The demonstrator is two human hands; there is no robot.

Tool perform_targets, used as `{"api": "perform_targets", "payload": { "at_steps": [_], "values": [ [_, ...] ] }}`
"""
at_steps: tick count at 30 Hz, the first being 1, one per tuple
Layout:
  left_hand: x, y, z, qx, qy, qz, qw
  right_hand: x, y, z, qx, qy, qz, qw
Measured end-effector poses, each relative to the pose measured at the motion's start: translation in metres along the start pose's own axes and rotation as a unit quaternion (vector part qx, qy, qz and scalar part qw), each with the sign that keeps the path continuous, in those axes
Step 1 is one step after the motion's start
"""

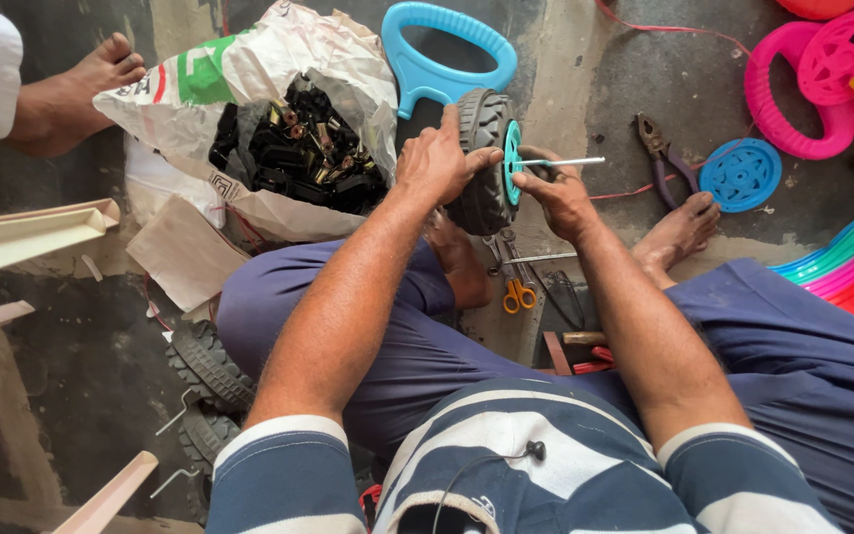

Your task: The person sits on the floor and assembles a toy wheel by inserting a metal axle into a tire and attaching a plastic hub. They repeatedly adjust the components to ensure the wheel is properly fitted.

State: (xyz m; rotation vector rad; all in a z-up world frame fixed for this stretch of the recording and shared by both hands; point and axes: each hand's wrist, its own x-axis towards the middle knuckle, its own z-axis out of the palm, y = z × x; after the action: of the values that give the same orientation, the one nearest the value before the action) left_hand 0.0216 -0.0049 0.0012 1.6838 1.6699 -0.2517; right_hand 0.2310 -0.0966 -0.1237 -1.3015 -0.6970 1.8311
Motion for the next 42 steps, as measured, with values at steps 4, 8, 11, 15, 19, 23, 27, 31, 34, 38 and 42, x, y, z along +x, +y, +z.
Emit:
{"api": "perform_targets", "payload": {
  "at_steps": [4,8,11,15,19,23,27,31,34,38,42],
  "values": [
    [0.000,-0.001,0.005,0.001,0.020,0.024,1.000,0.002,0.004,-0.005,-0.032,0.011,-0.013,0.999],
    [-0.001,0.003,0.006,0.003,0.017,0.002,1.000,0.008,0.010,-0.004,0.015,0.026,0.003,1.000],
    [-0.003,0.006,0.004,0.001,0.019,0.008,1.000,0.008,0.009,-0.004,0.012,0.028,0.011,0.999],
    [-0.003,0.009,0.005,0.005,0.017,0.000,1.000,0.008,0.006,-0.006,0.037,0.013,0.025,0.999],
    [0.003,0.009,0.013,-0.032,0.011,0.004,0.999,0.005,0.001,-0.012,0.071,0.000,0.043,0.997],
    [0.018,0.002,0.024,-0.107,0.038,0.112,0.987,0.001,-0.002,-0.028,0.101,0.049,0.047,0.993],
    [0.021,-0.014,0.026,-0.072,0.055,0.119,0.989,0.008,0.020,-0.049,0.207,0.179,0.068,0.959],
    [0.032,-0.043,0.045,0.109,0.121,0.147,0.976,0.023,0.049,-0.066,0.219,0.163,0.007,0.962],
    [0.041,-0.061,0.082,0.143,0.159,0.205,0.955,0.031,0.054,-0.072,0.207,0.156,-0.011,0.966],
    [0.050,-0.055,0.113,0.128,0.125,0.221,0.959,0.031,0.052,-0.069,0.190,0.147,0.008,0.971],
    [0.042,-0.054,0.113,0.020,0.072,0.209,0.975,0.025,0.050,-0.063,0.178,0.146,-0.005,0.973]
  ]
}}
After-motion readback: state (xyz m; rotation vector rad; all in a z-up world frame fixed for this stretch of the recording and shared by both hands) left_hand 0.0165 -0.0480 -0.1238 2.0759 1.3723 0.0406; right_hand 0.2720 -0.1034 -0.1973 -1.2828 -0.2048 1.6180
